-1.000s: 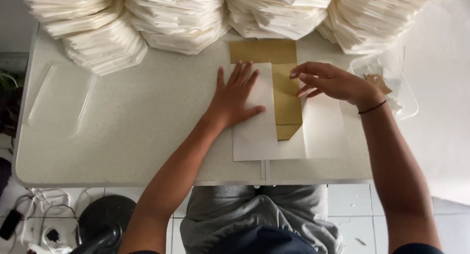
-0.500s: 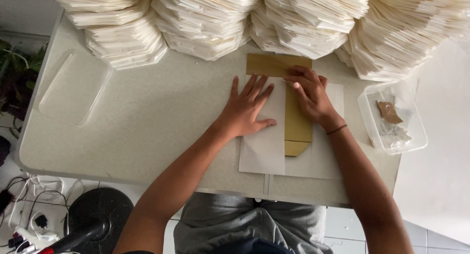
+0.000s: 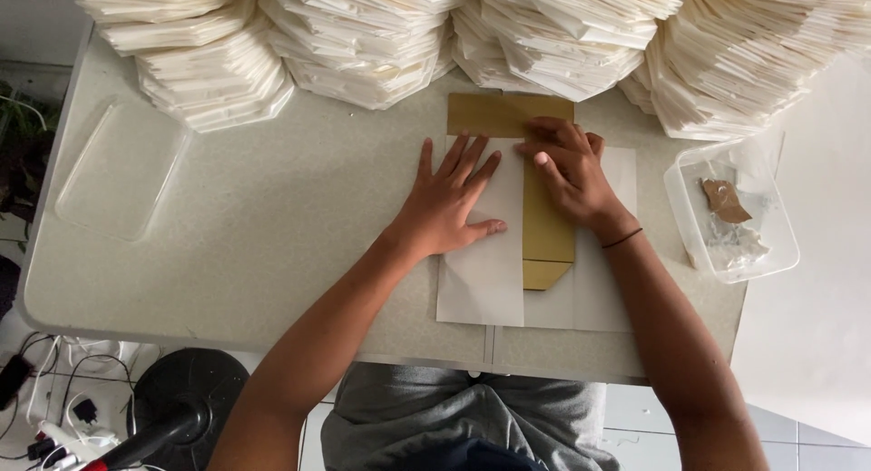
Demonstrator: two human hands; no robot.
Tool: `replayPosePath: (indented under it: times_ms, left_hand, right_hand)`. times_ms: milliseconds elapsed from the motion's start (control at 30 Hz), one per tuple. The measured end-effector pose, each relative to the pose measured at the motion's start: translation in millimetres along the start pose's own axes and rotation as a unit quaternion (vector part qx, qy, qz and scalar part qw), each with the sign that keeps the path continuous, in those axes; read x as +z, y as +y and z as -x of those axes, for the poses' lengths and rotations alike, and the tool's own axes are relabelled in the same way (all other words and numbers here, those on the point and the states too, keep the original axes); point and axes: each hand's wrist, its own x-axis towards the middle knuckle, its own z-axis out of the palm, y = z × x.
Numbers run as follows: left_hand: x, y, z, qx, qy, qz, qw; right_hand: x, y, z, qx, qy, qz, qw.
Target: The person folds a white sheet of paper over a brown cardboard template on a table, pressing and creasing the edges to form a sealed packet. They then lift the finished packet and display it to the camera.
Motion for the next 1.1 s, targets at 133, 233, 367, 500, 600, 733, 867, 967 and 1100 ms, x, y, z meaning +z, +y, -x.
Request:
replayPosePath:
  times_ms: [133, 233, 367, 500, 600, 733, 867, 967, 1100]
  left_hand:
    - [0.1, 0.1, 0.1, -0.001, 0.004, -0.001, 1.000]
    - [1.1, 0.0, 0.3, -0.004, -0.001, -0.004, 1.000]
    - [2.4, -0.5, 0.1, 0.000, 0.010, -0.006, 1.000]
    - [1.5, 0.3, 0.5, -0.002, 0.012, -0.008, 1.000]
    - [1.7, 0.4, 0.2, -0.005, 0.010, -0.006, 1.000]
    - [-2.1, 1.6, 0.2, -0.008, 0.000, -0.003, 1.000]
    - [-1.9, 1.7, 0.4, -0.009, -0.004, -0.007, 1.000]
    - [-2.1, 1.8, 0.2, -0.012, -0.009, -0.008, 1.000]
    - [-2.2, 2.0, 0.1, -0.014, -0.006, -0.007, 1.000]
  right_hand:
    - [0.7, 9.1, 1.2, -0.013, -0.008, -0.044, 0.999]
    - [2.2, 12.2, 1.7, -0.002, 0.006, -0.070, 0.998]
    - [2.5, 2.5, 2.1, 0.012, 0.013, -0.025, 1.000]
    - [-0.9, -2.9, 2.2, 0.004, 0.007, -0.042, 0.999]
    - [-9.6, -12.7, 1.2, 0.042, 0.007, -0.158, 0.986]
    - [0.5, -0.3, 1.6, 0.020, 0.030, -0.070, 0.997]
    - [2.8, 2.8, 3.5, -0.002, 0.028, -0.025, 0.999]
    - [0.6, -0.8, 3.6, -0.022, 0.025, -0.062, 0.997]
    - [0.2, 7.1, 6.3, -0.030, 0.038, -0.050, 0.998]
